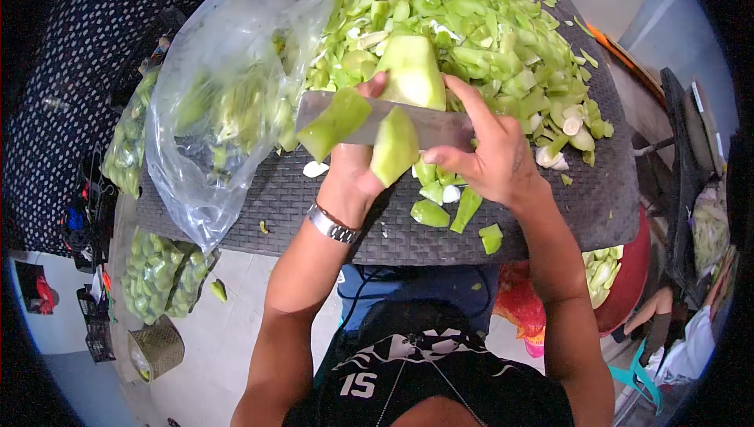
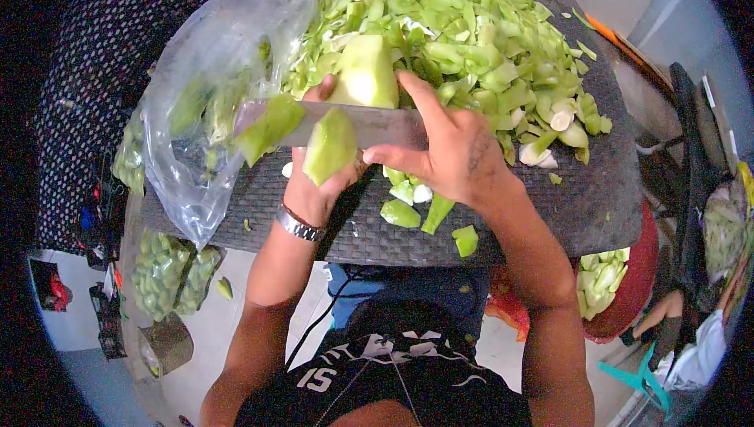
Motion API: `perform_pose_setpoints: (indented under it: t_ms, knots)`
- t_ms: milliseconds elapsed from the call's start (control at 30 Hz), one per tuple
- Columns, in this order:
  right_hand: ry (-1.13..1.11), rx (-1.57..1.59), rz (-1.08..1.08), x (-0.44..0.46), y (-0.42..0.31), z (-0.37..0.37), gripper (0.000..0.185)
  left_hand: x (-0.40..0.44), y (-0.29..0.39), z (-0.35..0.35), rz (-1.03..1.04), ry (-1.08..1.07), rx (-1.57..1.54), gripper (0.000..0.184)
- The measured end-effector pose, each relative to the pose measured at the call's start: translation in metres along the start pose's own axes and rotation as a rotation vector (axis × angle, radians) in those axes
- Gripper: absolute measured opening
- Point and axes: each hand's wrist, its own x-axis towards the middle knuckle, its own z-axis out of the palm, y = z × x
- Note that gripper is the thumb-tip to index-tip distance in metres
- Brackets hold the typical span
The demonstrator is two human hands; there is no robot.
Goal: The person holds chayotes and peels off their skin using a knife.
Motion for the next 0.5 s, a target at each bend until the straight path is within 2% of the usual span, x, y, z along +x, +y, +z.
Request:
perform_pose_setpoints:
  t_ms: [67,200,300,400,500]
  knots:
    - [0.053,-0.042,-0.092,0.001,0.004,0.0,0.092,0.008,0.009,0.005,-0.295,0.119,-0.291,0.069]
    - [0.169,-0.085,-0.207,0.007,0.015,-0.001,0.079,0.009,0.01,0.004,-0.333,0.039,-0.38,0.068]
    - [0.182,0.042,0.12,0.016,0.032,-0.016,0.068,0.009,0.01,0.006,-0.317,-0.009,-0.408,0.066]
    - [0.186,0.113,0.285,0.016,0.04,-0.026,0.063,0.007,0.016,0.016,-0.306,0.038,-0.44,0.062]
    - [0.126,0.17,0.068,0.012,0.027,-0.016,0.066,0.01,0.018,0.019,-0.308,0.189,-0.4,0.056]
